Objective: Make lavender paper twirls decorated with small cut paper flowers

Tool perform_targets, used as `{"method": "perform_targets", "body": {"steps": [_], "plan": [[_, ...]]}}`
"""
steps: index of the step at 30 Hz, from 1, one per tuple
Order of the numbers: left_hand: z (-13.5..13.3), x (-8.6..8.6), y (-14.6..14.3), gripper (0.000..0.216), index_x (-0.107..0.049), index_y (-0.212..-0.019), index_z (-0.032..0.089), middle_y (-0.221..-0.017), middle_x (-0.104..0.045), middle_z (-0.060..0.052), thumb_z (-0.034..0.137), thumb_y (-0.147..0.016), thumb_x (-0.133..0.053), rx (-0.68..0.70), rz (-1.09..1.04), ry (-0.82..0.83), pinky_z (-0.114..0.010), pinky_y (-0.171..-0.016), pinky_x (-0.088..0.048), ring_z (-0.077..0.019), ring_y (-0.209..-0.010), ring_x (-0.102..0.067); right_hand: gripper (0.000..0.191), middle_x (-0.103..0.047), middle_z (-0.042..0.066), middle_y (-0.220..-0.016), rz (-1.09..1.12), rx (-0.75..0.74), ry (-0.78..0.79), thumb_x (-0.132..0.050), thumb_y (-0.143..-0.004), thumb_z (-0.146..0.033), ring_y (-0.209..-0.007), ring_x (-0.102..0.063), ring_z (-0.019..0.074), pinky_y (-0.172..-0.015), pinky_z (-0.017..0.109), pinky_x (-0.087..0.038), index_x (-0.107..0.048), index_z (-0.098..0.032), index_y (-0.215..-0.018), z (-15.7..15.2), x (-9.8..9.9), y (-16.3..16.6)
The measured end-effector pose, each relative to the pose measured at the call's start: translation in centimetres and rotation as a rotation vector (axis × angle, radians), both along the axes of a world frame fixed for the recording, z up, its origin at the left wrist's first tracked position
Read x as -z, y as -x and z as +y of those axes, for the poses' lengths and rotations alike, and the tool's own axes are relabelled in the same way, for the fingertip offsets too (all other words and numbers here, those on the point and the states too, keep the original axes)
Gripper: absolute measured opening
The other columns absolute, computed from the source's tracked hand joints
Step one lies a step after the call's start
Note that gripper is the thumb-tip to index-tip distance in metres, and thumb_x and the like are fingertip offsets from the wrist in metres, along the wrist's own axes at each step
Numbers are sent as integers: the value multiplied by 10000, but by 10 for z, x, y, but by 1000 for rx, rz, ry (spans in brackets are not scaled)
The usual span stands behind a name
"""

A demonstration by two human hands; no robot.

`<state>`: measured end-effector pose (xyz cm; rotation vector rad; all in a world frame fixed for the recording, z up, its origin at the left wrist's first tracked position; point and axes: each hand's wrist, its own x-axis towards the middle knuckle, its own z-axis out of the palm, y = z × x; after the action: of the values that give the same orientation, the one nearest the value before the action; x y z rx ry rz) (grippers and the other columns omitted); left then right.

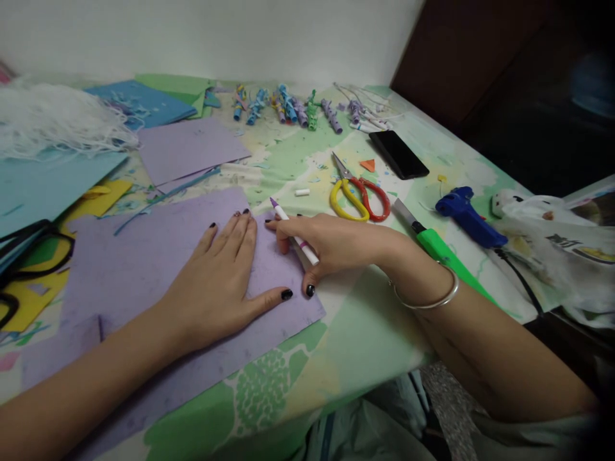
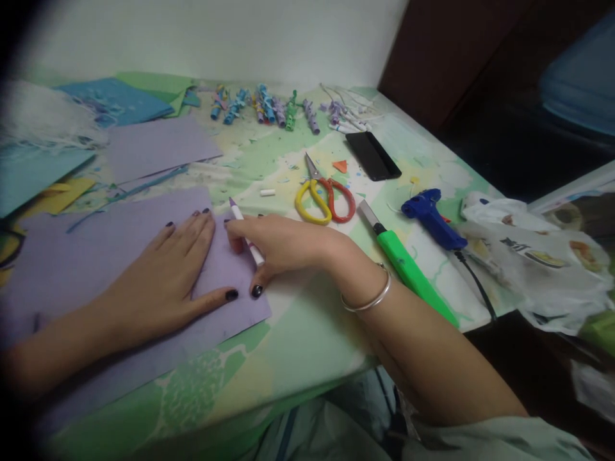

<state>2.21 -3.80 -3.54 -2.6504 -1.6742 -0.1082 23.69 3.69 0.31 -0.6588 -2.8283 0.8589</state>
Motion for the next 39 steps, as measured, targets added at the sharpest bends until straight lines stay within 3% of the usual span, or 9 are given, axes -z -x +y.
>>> {"method": "perform_targets", "body": {"steps": [7,17,30,39], "plan": [[0,-1,-1,1040,-188,-1477,-36,-1553,-190,-261,755,-808,-281,4,-4,-11,-531,-1152,-125,-374,-1442,-159,544,-599,74,-1179,-28,33,-13,-861,-620,-335,-1059,-553,245,-847,318,-417,-538,-212,-1041,-2,-2,0],[-1,0,-1,1027,-191,-1482,-15,-1554,-193,-254,745,-804,-323,0,-20,-7,-539,-1150,-138,-380,-1441,-162,565,-627,80,-1128,-32,32,-12,-866,-611,-353,-1000,-576,238,-813,311,-425,-539,-201,-1046,-2,-2,0],[1,-2,-4,1079,-213,-1474,-39,-1553,-194,-252,797,-791,-201,-21,24,12,-537,-1152,-136,-358,-1448,-153,561,-628,79,-1126,-30,27,-24,-866,-610,-334,-1038,-573,247,-848,328,-428,-549,-197,-1052,-2,-3,1],[0,-1,-2,1060,-200,-1475,-36,-1549,-203,-262,778,-797,-233,-15,6,-1,-528,-1152,-122,-362,-1445,-157,532,-600,81,-1189,-33,16,-12,-852,-637,-329,-1088,-552,243,-879,324,-422,-530,-201,-1041,-2,-3,0]]}}
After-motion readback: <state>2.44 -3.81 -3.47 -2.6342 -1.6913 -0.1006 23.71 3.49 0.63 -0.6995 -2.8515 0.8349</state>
